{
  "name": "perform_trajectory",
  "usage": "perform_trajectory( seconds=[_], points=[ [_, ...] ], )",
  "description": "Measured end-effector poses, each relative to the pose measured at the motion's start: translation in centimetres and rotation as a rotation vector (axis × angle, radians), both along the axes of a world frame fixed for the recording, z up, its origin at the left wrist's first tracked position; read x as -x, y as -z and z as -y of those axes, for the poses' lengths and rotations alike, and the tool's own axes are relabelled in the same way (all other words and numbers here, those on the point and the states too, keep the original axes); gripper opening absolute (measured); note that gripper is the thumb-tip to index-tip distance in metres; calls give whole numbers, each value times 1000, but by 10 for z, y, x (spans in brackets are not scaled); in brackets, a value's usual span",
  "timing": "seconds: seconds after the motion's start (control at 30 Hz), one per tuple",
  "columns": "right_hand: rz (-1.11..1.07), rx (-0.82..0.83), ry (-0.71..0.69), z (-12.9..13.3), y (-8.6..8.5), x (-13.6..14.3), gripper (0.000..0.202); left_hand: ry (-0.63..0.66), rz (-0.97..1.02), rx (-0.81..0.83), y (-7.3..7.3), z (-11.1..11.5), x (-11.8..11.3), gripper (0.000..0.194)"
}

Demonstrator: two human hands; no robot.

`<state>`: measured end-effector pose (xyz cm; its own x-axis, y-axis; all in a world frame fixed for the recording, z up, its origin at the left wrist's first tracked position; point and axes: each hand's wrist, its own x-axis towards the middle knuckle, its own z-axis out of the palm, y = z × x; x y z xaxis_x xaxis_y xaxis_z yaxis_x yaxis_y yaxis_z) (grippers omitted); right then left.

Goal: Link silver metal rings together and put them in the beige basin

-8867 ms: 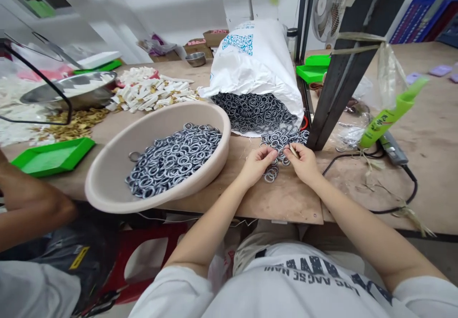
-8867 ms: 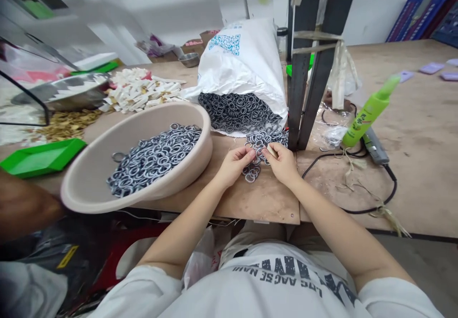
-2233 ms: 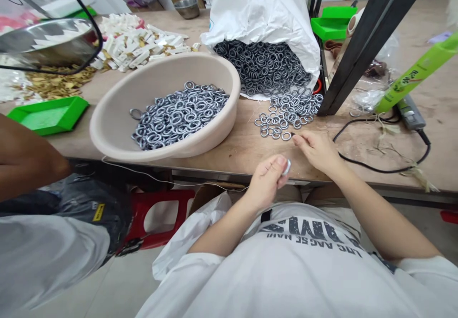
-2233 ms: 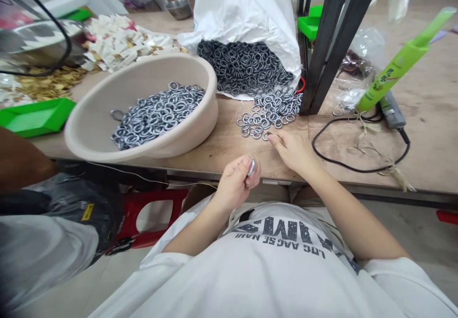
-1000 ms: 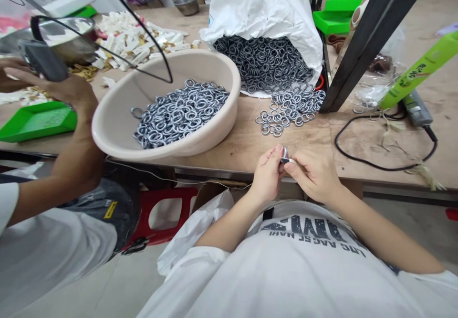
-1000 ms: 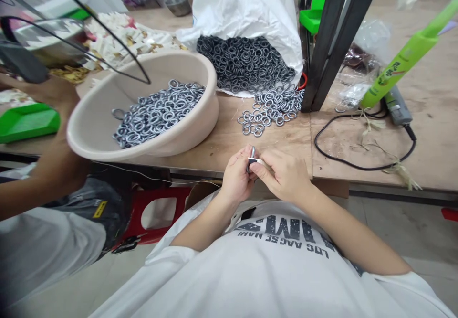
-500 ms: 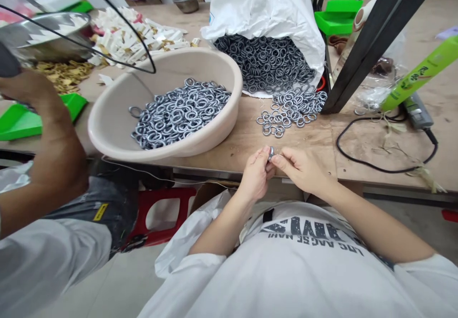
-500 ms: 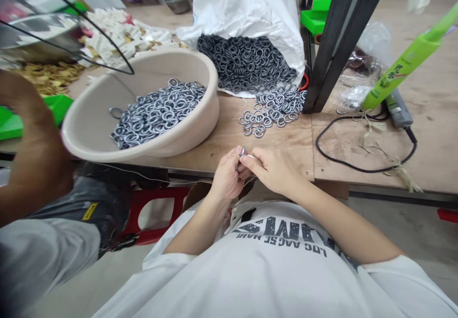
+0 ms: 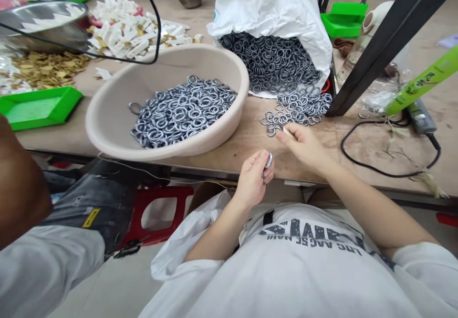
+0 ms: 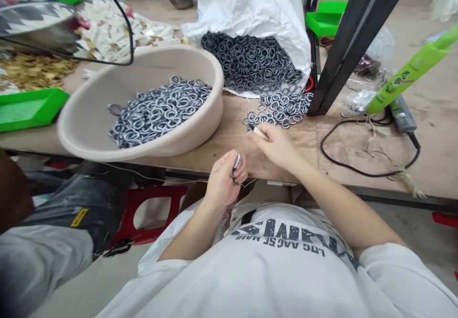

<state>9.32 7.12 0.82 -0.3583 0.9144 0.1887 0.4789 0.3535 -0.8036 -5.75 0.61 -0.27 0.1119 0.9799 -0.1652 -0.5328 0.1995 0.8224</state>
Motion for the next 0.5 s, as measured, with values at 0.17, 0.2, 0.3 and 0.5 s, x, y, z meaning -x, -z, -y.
perform_trajectory(
  seconds=[0.17, 0.2, 0.3, 0.5],
  points=[
    [607, -168, 144, -31, 8, -10, 20, 22, 110, -22, -2, -2, 15, 28],
    [651, -174, 152, -32, 8, -10, 20, 30, 127, -23, -3, -4, 17, 25],
    [611, -196, 155, -30, 7, -15, 20, 39, 146, 2, -4, -8, 18, 25],
    [137, 54, 156, -13, 3, -38, 33, -13, -121, 5, 4, -17, -5, 36]
  ],
)
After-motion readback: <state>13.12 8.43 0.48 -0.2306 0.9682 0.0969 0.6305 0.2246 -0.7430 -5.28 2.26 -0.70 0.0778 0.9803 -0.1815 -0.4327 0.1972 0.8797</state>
